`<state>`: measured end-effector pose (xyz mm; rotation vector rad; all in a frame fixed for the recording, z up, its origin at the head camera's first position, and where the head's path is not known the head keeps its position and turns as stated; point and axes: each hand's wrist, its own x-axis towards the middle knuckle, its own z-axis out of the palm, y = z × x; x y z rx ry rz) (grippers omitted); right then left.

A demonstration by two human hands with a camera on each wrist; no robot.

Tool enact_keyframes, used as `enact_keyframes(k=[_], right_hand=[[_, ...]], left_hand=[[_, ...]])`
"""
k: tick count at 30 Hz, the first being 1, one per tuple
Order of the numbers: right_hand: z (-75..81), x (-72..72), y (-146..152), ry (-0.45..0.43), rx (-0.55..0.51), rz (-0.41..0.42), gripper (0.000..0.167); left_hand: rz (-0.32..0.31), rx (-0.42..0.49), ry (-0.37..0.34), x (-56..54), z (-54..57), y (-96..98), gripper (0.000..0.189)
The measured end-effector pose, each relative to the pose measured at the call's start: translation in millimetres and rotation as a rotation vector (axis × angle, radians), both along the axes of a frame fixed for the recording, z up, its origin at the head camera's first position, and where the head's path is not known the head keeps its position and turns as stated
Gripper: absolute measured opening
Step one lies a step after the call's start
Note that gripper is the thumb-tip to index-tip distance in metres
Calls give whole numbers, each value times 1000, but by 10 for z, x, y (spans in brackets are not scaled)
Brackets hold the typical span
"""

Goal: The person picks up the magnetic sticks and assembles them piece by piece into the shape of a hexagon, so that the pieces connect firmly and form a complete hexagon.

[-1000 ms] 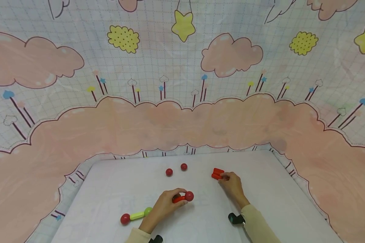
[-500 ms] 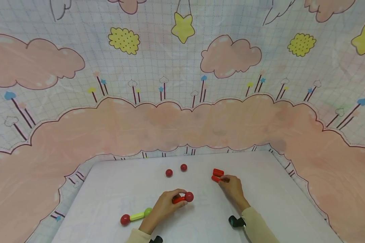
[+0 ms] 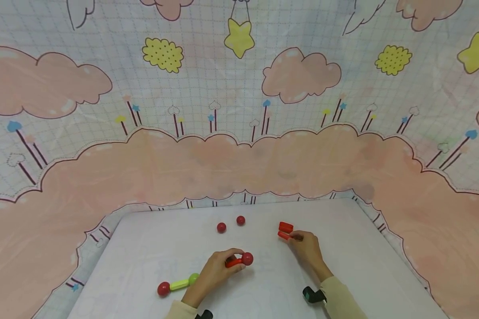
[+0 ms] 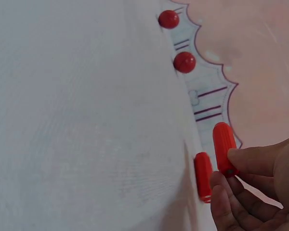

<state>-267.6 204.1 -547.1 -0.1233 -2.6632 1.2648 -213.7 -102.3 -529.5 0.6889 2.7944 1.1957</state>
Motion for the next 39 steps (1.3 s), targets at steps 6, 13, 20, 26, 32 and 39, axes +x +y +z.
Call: enact_keyframes(k=[6,13,20,26,32,39], right_hand=[[116,60,-22,25,-28,17,17],[230,133,-51,43,-56,40,18],[359,257,-96,63,-60,66,18],[455,379,-149,74,-72,108,17],[511,452,-223,99,-83,139,18],[546,518,-315,93,-85,175,19]], left_hand=[[5,1,6,0,-6,-1,37],[4,4,22,-7,-10,-3,37],[1,-2,31,-11,-11,-7,36],[0,-9,23,-18,-19,-7,37],[9,-24,18,-25,-28,0,37],[17,-25,6,-7,-9,11,37]])
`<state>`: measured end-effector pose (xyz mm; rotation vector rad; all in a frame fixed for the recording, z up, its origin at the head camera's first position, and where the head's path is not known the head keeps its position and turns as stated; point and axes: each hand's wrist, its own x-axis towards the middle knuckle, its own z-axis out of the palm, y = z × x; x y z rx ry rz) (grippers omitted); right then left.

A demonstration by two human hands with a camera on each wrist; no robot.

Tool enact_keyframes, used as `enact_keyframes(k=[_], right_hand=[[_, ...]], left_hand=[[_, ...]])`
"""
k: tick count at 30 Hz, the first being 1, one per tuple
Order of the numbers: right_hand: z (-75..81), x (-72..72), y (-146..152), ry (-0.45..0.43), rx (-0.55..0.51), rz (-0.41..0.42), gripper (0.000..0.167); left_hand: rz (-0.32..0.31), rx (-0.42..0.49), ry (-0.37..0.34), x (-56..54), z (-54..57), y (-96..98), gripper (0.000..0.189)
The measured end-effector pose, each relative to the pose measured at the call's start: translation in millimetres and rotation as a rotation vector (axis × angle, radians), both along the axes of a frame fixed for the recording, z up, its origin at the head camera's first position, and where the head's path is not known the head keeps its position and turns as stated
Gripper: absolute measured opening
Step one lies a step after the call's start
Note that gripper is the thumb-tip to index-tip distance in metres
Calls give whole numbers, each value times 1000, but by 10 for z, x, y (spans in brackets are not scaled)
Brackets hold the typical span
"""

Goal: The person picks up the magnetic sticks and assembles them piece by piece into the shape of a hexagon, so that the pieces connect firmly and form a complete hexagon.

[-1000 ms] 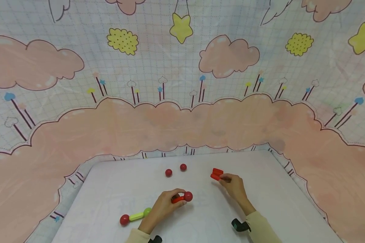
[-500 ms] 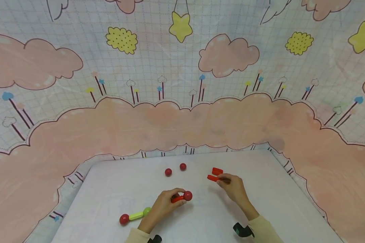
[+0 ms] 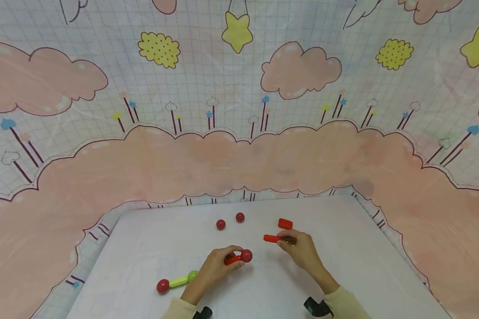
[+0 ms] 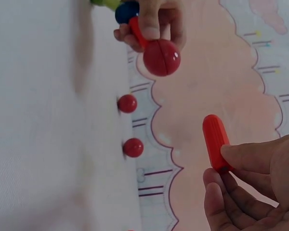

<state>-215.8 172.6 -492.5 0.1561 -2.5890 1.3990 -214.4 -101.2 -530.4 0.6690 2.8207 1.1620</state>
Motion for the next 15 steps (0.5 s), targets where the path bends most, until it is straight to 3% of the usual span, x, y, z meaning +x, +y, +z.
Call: enact_keyframes(k=[15], right_hand=[[75,110,-118,-4,45,123,20]], left_hand=[[11,-9,-22,5,10,7,38]])
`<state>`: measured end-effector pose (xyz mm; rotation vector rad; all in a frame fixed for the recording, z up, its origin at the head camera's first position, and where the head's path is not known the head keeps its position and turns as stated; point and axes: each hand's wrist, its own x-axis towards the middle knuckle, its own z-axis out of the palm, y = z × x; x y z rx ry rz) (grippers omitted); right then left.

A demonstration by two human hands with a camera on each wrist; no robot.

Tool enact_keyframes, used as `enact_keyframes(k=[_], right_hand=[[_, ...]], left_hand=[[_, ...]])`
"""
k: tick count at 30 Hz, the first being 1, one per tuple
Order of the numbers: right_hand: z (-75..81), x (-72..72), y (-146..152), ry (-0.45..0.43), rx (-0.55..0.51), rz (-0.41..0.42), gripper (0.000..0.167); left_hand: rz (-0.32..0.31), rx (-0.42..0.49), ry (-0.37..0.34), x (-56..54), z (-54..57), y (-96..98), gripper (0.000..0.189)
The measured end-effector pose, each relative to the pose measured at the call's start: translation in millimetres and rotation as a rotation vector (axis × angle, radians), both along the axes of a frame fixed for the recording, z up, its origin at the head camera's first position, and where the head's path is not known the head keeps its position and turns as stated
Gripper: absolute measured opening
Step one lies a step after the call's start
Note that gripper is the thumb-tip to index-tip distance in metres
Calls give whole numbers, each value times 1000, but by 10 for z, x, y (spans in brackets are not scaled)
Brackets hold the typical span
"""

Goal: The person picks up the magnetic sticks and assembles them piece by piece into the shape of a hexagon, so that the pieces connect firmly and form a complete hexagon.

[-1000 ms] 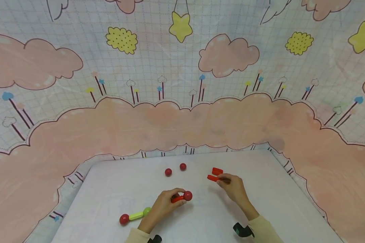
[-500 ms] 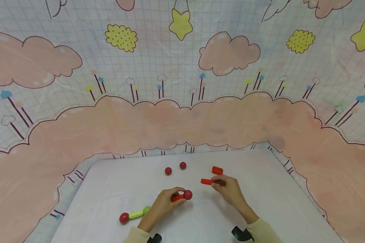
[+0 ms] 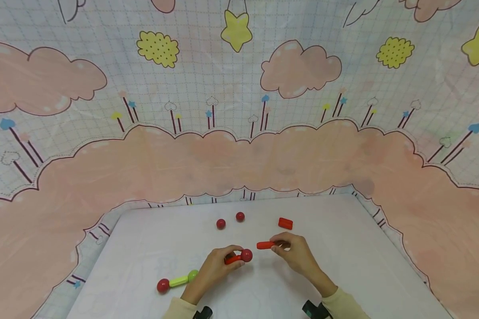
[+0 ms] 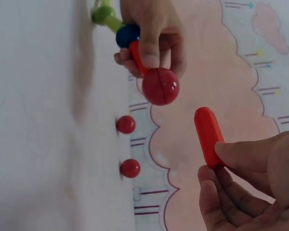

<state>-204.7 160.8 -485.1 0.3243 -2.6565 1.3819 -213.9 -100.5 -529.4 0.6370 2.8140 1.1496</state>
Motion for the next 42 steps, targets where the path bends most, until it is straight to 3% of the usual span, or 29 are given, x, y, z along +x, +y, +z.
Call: enact_keyframes(k=[22,34,42], right_hand=[[-107,-33,-116,12,12,94,17],[-167,1,-221,-5,4,122,18],[-250,7,-282,10,-5,142,18]], left_hand=[[-21,28,21,-7,-20,-27,36],[-73,-4,0,-20,50,-31,45],[-100,-15,23,-26,-19,-13,42]])
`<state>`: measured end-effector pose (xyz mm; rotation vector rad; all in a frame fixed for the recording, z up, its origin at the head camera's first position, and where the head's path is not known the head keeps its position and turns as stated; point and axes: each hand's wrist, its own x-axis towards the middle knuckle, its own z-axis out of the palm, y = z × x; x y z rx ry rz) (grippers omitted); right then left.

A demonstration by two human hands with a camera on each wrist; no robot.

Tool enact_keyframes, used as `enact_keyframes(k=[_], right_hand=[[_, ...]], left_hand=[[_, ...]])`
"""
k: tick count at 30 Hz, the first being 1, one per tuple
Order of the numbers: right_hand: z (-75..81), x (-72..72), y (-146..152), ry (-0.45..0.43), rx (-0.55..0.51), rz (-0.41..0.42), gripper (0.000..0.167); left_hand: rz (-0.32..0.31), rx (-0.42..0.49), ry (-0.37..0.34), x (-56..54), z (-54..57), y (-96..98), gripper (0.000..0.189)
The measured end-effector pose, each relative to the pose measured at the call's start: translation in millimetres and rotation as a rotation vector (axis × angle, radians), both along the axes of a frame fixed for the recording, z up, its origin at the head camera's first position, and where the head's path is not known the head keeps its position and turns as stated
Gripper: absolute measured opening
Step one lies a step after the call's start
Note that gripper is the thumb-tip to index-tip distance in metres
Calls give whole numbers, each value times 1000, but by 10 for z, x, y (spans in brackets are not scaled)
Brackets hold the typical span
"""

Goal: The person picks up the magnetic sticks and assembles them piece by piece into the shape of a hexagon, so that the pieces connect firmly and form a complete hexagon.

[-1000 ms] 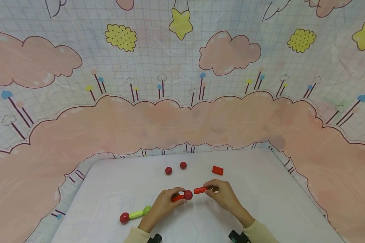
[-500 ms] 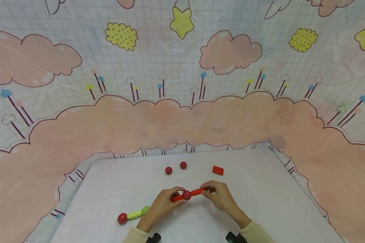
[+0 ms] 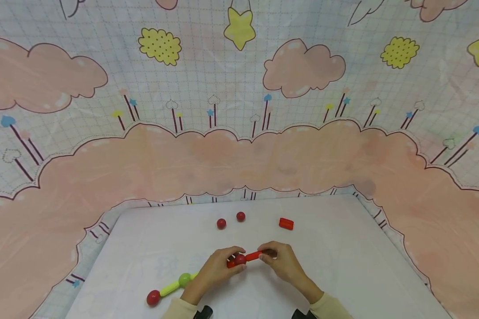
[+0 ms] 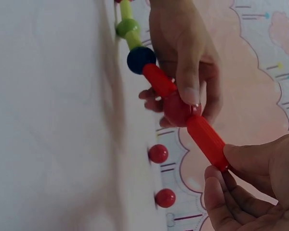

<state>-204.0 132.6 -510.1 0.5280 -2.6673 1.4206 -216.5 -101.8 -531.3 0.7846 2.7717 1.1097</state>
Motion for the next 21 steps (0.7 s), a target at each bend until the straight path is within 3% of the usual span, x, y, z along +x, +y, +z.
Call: enact_keyframes(k=[6,14,21], right_hand=[[-43,16,-59,-29,-34,32,17],[-47,5,-84,-47,-20,49,16],[5,-163,-83,-15,-25,-14,19]], left_hand=[[-28,59,51,3,-30,56,33],[-15,72,49,24,-50,58,20],[-4,71,54,21,-46,56,21]])
